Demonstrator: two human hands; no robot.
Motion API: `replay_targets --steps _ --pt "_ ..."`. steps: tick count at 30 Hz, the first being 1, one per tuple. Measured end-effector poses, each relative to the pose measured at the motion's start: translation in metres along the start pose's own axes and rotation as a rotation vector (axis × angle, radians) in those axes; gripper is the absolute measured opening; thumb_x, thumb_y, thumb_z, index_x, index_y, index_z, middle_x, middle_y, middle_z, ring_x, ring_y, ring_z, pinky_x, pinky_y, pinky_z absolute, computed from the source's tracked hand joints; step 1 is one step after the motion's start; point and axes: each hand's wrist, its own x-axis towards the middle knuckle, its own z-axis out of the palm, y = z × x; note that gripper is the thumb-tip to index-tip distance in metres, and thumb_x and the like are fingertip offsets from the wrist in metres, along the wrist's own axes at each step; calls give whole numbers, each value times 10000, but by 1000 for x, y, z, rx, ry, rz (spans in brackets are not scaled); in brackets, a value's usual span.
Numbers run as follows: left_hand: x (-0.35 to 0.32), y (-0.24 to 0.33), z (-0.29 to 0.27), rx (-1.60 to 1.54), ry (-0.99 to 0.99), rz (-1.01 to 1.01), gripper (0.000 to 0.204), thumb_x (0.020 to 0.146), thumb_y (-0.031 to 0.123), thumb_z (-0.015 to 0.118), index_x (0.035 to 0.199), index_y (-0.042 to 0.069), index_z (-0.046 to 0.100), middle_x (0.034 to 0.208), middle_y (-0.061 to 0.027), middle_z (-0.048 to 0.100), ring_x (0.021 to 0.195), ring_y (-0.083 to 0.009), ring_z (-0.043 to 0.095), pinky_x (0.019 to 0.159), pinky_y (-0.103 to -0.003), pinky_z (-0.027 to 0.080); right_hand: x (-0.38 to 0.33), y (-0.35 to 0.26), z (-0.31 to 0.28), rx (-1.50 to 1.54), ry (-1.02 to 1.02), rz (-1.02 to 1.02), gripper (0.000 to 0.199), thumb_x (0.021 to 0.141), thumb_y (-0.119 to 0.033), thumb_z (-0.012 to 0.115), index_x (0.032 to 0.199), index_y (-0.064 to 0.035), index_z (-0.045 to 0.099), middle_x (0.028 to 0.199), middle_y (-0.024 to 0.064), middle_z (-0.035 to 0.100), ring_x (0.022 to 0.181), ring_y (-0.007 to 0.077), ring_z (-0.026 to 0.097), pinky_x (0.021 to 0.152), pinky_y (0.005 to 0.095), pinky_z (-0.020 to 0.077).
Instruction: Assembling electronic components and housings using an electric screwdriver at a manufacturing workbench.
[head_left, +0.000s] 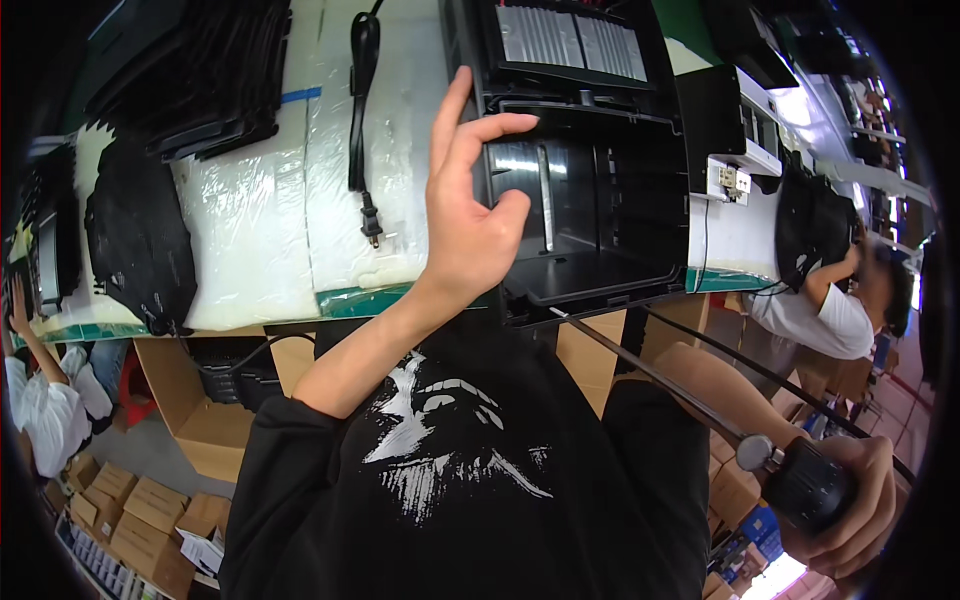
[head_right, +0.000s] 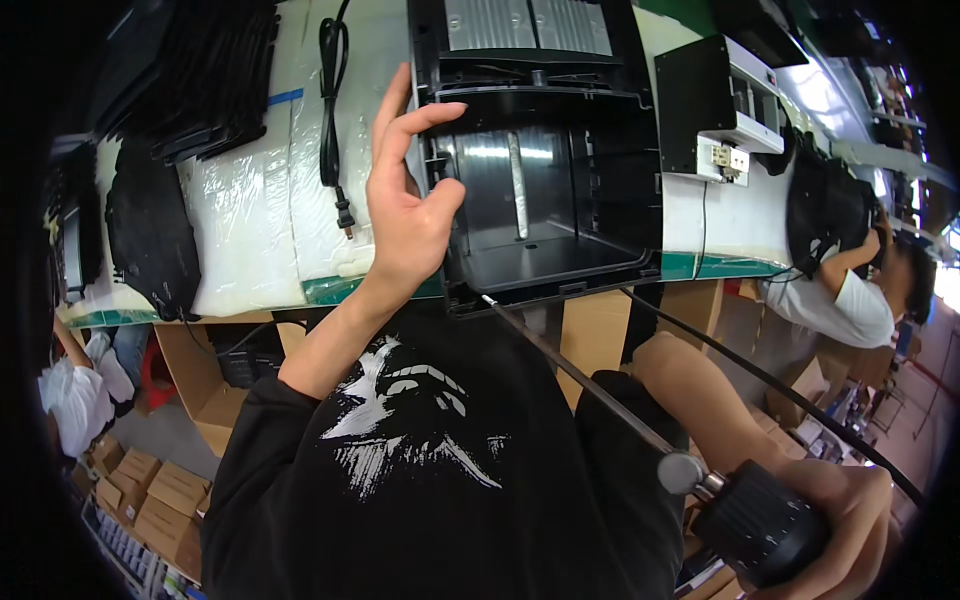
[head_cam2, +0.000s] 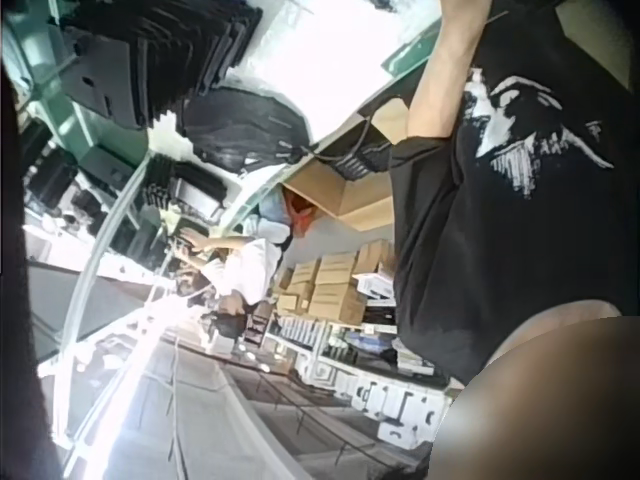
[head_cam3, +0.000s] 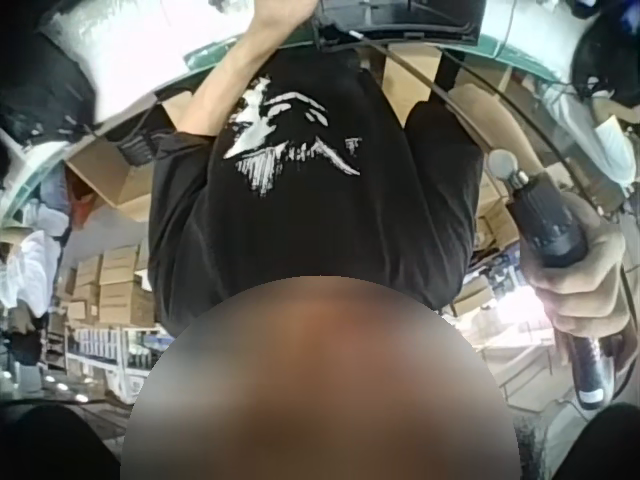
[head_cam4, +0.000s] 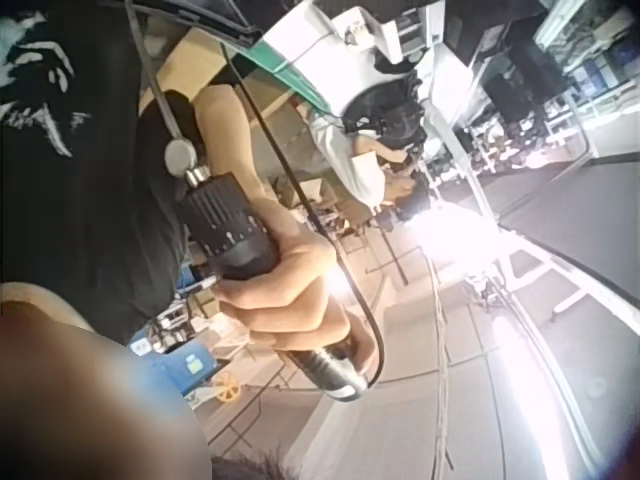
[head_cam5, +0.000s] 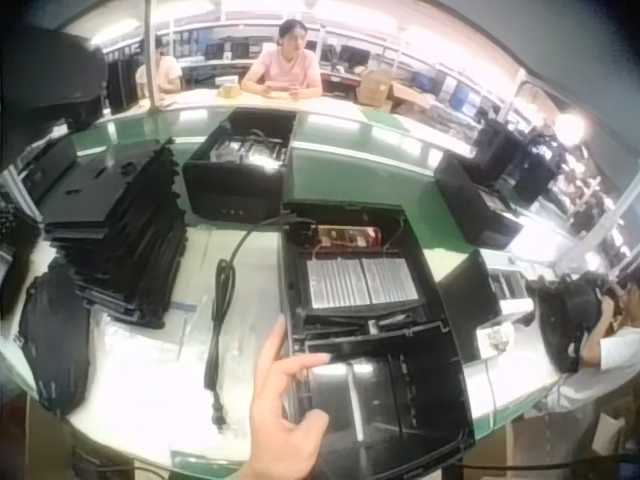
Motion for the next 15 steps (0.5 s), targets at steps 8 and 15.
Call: replay_targets --steps 8,15 --pt "5 -10 9 -142 -61 -22 494 581 -112 442 1011 78 595 1423 -201 233 1328 -346 248 1056 -415 232 -25 55 42 -185 86 134 256 666 26 692 632 -72 457 589 0 538 440 45 509 420 74 422" --pt "3 -20 1 -96 -46 0 493 580 -92 451 1022 76 589 1421 -196 243 1333 -320 239 1064 -405 201 -56 149 20 -648 -68 570 437 780 -320 690 978 -1 468 602 8 489 403 82 495 389 179 442"
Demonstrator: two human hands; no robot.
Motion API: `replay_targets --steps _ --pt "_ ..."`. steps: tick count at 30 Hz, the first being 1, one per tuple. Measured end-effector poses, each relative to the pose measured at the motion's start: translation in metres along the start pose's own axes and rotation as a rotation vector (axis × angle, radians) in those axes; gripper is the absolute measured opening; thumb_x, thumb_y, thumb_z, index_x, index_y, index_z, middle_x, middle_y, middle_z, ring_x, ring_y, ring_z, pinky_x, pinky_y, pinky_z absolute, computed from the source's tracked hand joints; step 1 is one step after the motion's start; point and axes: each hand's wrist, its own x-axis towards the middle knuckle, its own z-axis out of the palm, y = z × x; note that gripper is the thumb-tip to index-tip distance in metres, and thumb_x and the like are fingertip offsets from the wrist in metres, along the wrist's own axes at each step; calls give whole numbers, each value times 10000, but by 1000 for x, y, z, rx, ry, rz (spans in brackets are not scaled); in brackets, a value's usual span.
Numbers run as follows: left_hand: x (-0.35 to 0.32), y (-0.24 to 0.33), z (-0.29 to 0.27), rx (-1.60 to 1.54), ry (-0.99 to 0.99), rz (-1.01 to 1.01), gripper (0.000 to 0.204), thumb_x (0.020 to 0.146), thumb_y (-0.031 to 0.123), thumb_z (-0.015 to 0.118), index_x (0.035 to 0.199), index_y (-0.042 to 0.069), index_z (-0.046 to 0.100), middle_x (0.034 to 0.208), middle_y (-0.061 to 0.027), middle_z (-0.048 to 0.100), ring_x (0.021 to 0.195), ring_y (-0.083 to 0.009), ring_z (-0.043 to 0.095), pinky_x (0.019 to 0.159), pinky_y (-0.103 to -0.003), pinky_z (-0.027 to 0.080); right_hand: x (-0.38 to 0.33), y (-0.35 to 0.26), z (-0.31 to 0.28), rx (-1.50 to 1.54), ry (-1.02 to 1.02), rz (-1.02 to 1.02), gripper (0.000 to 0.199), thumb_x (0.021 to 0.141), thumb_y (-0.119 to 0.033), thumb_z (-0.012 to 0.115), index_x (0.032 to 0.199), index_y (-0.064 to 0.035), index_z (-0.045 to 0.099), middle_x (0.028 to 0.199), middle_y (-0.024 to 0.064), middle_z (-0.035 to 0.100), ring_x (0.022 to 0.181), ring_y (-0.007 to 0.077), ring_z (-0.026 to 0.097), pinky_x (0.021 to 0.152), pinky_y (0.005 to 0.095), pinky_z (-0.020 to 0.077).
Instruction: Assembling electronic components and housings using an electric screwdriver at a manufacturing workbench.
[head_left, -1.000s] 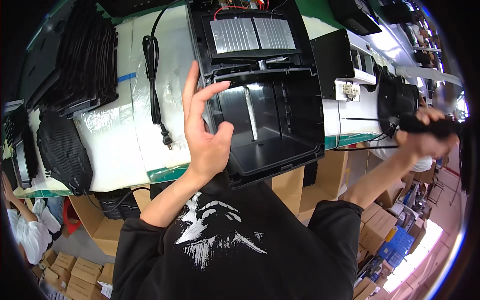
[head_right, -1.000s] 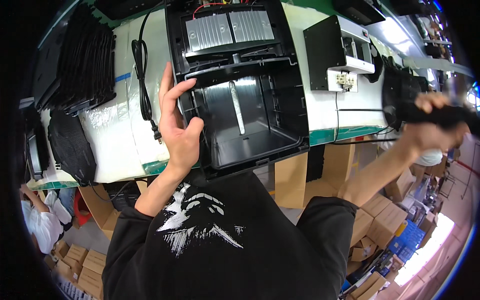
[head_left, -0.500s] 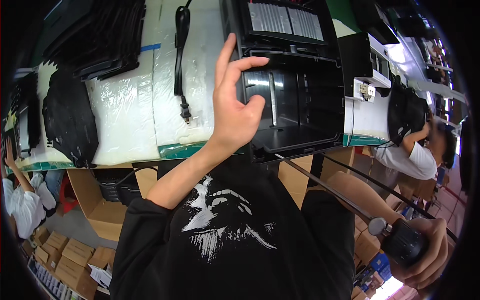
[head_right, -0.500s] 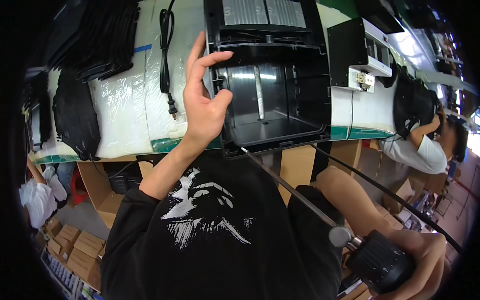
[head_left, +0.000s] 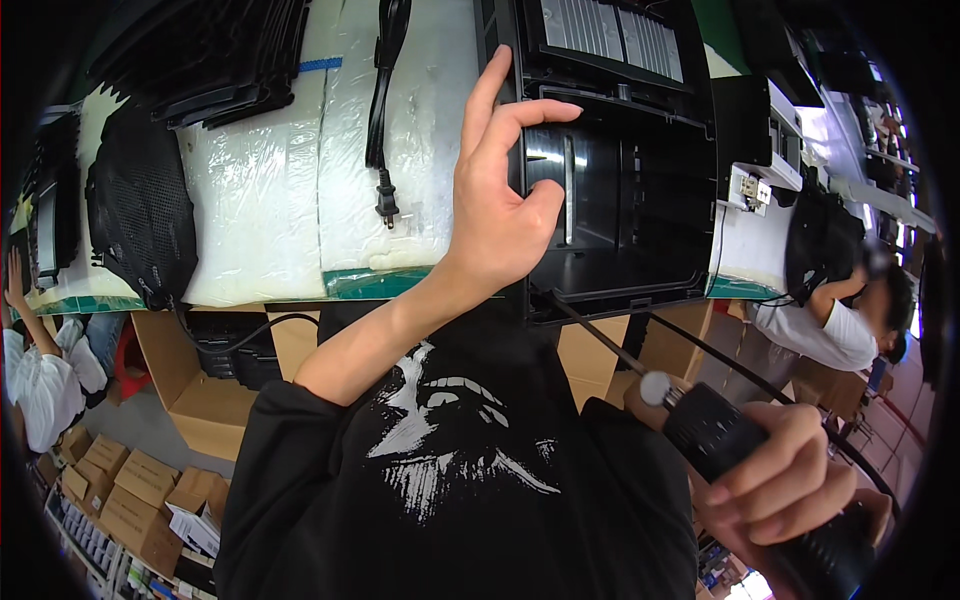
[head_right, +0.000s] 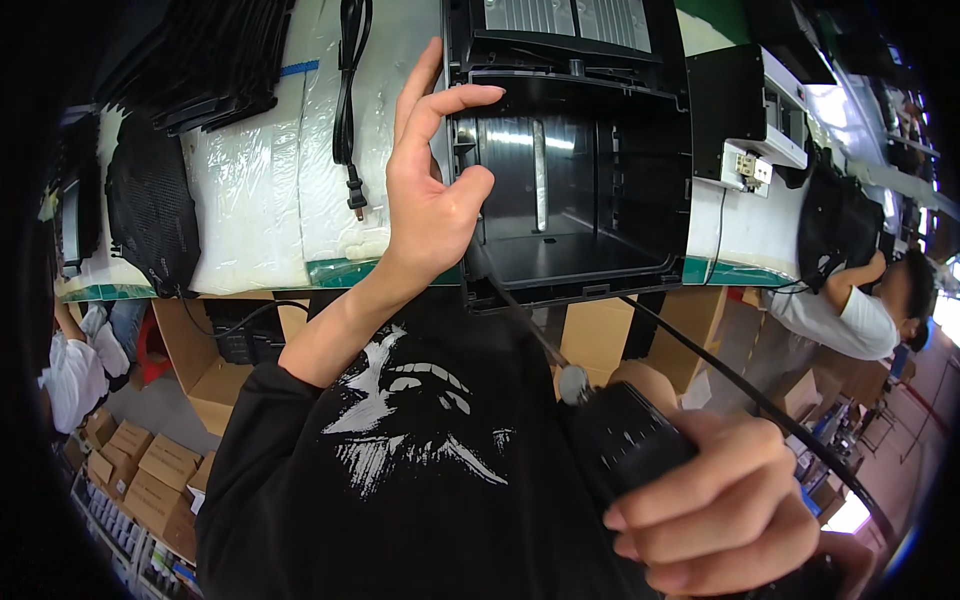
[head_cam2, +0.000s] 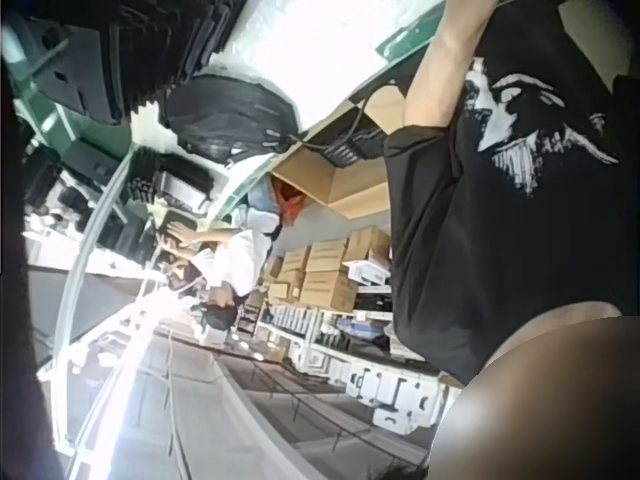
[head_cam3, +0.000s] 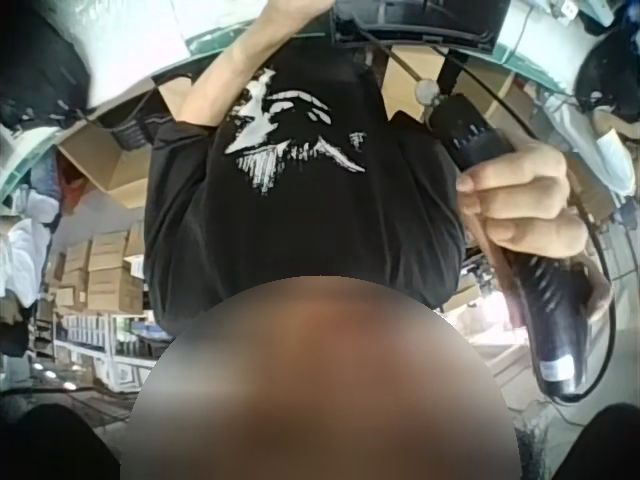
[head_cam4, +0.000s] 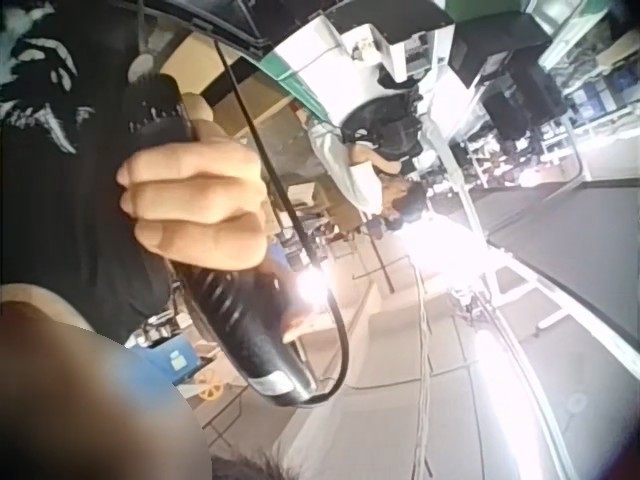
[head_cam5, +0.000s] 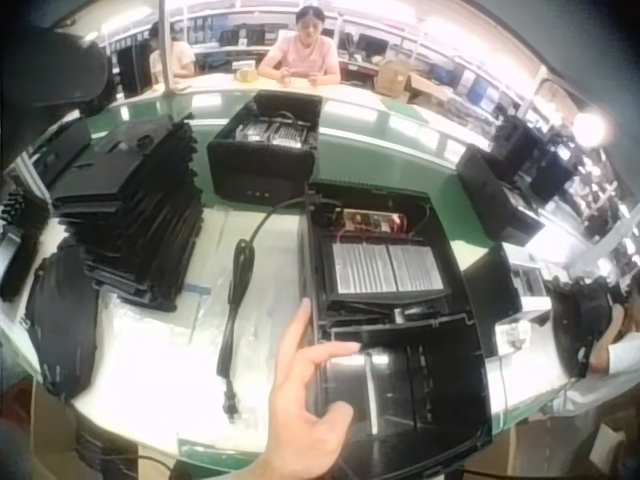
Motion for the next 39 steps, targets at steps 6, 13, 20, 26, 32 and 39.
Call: replay_targets --steps 6,13,20,26,32,39 --pt "2 1 5 -23 -29 9 492 584 -76 450 1037 64 581 1426 -189 241 1339 -291 227 1077 -386 162 -7 2 -2 -62 22 77 431 747 -253 667 998 17 444 660 59 523 446 134 522 417 225 470" --pt "1 -1 3 -8 -43 25 502 587 -78 446 1053 59 574 1426 -192 236 1339 -284 226 1075 -373 163 -29 7 1 -124 92 166 234 674 -8 673 815 20 489 680 122 578 512 210 574 470 264 520" --pt "1 -2 5 -17 -37 24 502 589 -84 443 1053 57 572 1427 -192 235 1337 -282 228 1072 -367 165 -29 15 1 -165 65 228 191 636 79 680 730 25 523 681 152 601 546 250 602 466 273 528" --pt "0 1 8 -44 17 -3 479 587 -101 433 1019 49 577 1421 -198 248 1334 -283 237 1068 -359 174 -25 33 20 -200 118 156 138 644 27 674 711 22 553 651 148 599 534 265 602 367 247 434" --pt "-2 6 12 -123 77 -25 407 573 -143 422 887 47 597 1410 -205 277 1332 -274 253 1044 -335 226 -27 31 27 -230 86 201 106 610 39 655 666 8 571 566 126 572 492 225 592 320 213 221" --pt "-3 11 12 -103 130 -65 427 562 -144 404 857 73 623 1389 -204 311 1241 -300 390 971 -348 343 -33 41 22 -179 63 115 147 578 57 670 670 8 567 567 125 575 484 225 586 322 202 255"
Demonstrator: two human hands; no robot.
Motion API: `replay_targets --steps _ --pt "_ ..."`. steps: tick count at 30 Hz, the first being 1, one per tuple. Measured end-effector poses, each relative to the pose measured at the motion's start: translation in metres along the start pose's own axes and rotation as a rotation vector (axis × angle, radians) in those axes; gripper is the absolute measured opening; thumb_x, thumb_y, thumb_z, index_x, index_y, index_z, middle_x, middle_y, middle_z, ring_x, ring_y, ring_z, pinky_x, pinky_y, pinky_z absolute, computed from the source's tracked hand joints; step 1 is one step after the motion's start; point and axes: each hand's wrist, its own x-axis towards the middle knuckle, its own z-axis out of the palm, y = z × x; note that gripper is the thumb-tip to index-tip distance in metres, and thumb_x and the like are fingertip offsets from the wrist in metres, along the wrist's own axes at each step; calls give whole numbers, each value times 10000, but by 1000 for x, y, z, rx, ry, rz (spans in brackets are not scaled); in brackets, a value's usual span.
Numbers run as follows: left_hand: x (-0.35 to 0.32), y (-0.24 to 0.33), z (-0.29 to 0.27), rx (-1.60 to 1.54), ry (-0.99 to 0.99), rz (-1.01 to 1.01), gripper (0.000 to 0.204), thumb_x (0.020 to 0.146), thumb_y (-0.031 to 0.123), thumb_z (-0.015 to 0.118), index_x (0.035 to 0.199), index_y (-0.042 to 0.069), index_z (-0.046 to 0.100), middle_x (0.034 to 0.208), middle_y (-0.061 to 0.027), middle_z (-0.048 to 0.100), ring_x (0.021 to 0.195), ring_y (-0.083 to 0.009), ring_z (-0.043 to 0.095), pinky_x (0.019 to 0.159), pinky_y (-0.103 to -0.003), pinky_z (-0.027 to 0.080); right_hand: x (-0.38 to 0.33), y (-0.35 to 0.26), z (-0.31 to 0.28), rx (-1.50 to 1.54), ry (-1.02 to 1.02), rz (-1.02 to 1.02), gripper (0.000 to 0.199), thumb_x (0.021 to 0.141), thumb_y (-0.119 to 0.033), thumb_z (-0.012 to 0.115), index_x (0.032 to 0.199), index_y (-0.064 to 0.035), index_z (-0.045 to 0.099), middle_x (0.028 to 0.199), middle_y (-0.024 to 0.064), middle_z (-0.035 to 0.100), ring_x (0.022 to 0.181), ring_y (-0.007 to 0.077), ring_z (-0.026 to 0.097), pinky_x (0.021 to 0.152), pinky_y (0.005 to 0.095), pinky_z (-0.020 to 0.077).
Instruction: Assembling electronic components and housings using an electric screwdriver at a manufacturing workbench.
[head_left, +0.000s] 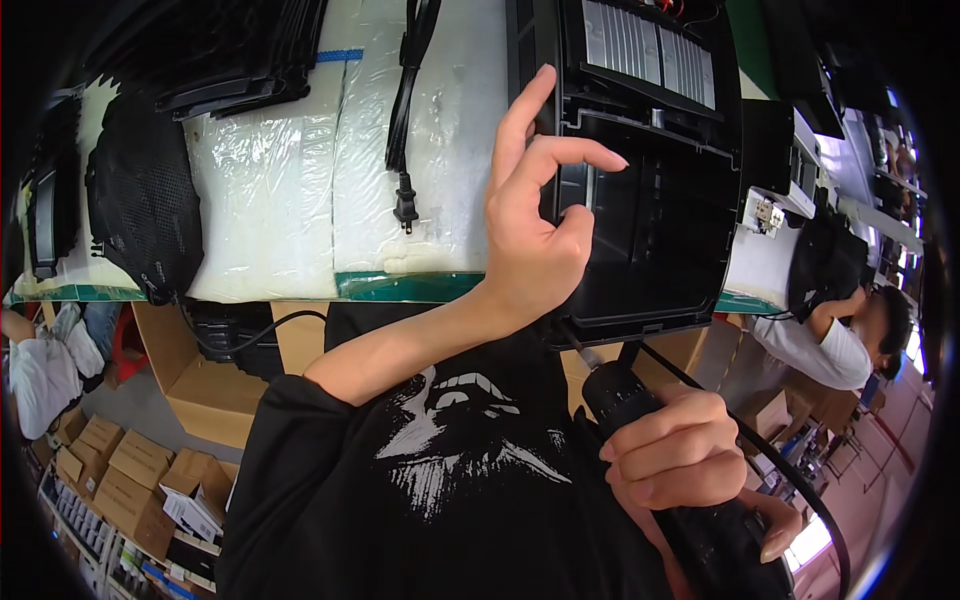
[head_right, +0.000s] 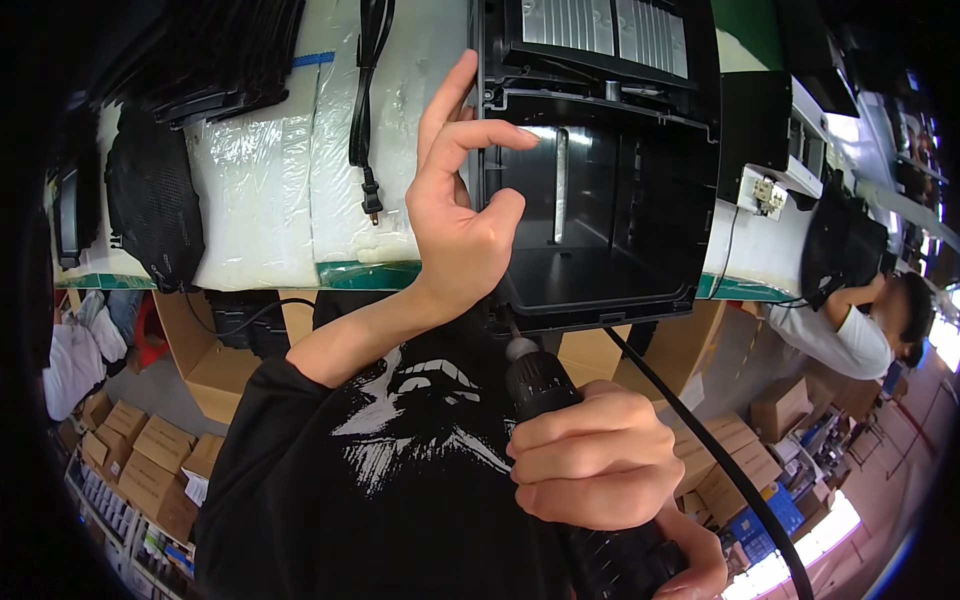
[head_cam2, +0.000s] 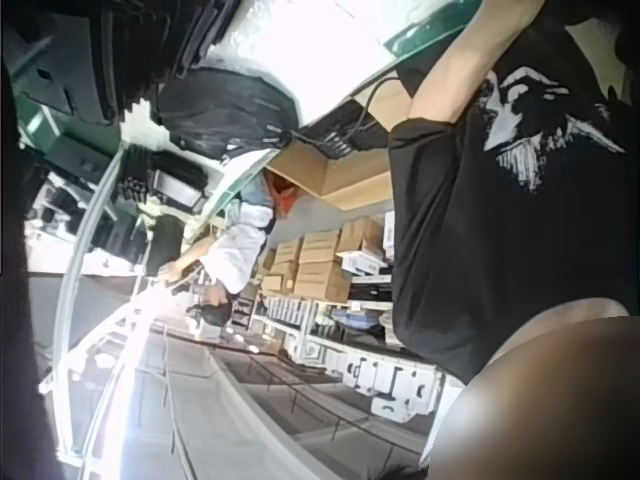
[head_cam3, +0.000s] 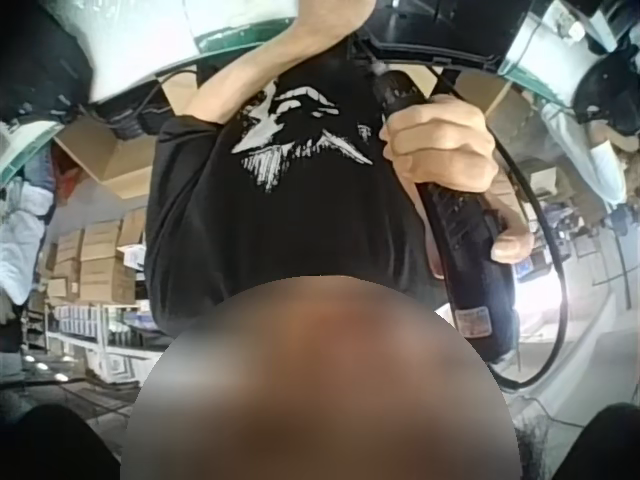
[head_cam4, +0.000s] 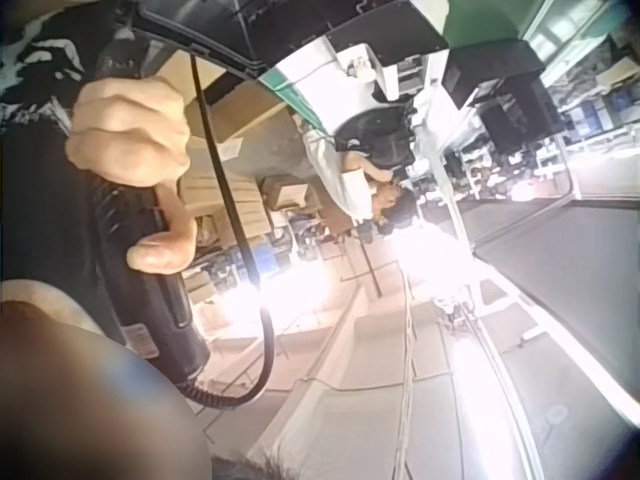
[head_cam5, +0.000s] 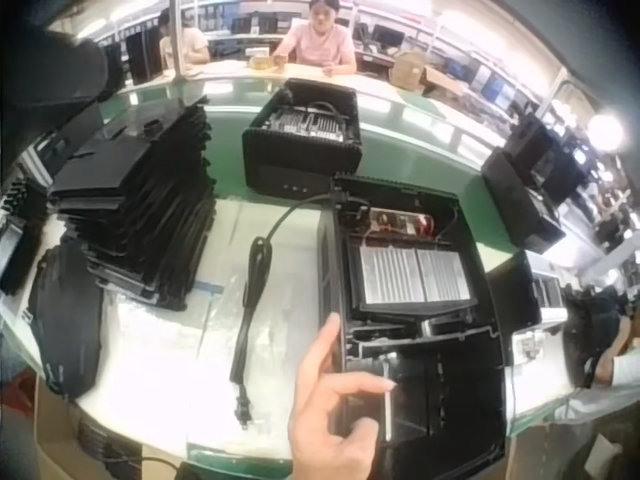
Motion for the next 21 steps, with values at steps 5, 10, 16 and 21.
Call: replay_targets --steps 5,10,16,21 --pt "-1 -5 -2 -32 -39 -21 403 575 -143 429 894 46 587 1404 -191 283 1327 -271 254 1049 -343 217 0 5 1 48 33 14 140 607 56 655 704 21 561 561 133 574 473 238 577 324 195 288" --pt "4 -2 2 -1 -64 59 398 574 -133 437 899 45 582 1404 -184 286 1329 -279 248 1067 -372 187 18 4 -8 137 -27 -136 372 765 -137 617 1064 -13 435 772 210 592 564 316 595 481 327 477" --pt "14 4 -10 10 -82 21 401 566 -108 433 895 52 597 1387 -194 315 1303 -322 290 1058 -385 223 6 -52 -73 281 241 -346 538 833 -259 573 1249 0 351 704 92 572 531 175 570 599 216 545" --pt "22 9 -32 187 -233 -28 386 594 -89 487 940 54 582 1389 -182 332 1304 -318 302 1053 -377 237 -14 -132 -184 417 720 -204 225 796 -172 591 834 -11 438 633 -2 404 438 70 394 413 155 363"
